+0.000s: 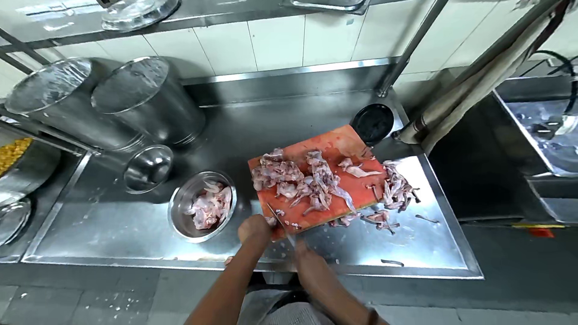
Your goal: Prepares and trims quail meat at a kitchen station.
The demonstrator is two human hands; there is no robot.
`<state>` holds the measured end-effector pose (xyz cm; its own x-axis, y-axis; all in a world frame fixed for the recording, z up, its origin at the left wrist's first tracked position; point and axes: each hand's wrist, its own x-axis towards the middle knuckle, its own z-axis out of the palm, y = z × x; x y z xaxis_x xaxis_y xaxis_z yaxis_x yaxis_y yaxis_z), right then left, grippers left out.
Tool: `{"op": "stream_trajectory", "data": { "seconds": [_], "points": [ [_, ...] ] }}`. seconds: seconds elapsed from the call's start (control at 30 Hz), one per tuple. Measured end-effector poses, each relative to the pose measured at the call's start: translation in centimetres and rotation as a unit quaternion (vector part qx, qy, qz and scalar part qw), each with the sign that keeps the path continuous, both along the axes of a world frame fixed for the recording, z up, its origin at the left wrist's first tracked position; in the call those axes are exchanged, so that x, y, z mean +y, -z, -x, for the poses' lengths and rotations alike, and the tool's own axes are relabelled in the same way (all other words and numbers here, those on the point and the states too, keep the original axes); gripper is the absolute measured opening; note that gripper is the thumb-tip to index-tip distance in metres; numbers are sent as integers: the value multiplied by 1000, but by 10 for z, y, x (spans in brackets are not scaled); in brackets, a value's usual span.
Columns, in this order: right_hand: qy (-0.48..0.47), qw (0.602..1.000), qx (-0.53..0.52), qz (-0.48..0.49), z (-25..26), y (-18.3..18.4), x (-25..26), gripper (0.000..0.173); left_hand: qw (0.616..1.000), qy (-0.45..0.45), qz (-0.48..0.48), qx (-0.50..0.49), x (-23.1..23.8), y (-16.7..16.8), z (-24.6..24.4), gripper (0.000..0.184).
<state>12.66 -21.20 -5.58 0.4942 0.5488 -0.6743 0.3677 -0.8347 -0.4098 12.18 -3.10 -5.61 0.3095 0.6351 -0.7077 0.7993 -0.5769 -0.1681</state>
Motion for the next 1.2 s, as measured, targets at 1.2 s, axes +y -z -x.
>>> {"op": "stream_trajectory", "data": {
  "seconds": [1.2],
  "points": [
    [-24, 999, -5, 22, -7, -20, 10, 36, 1000, 19, 10, 10, -5, 3, 5, 30]
  ]
}}
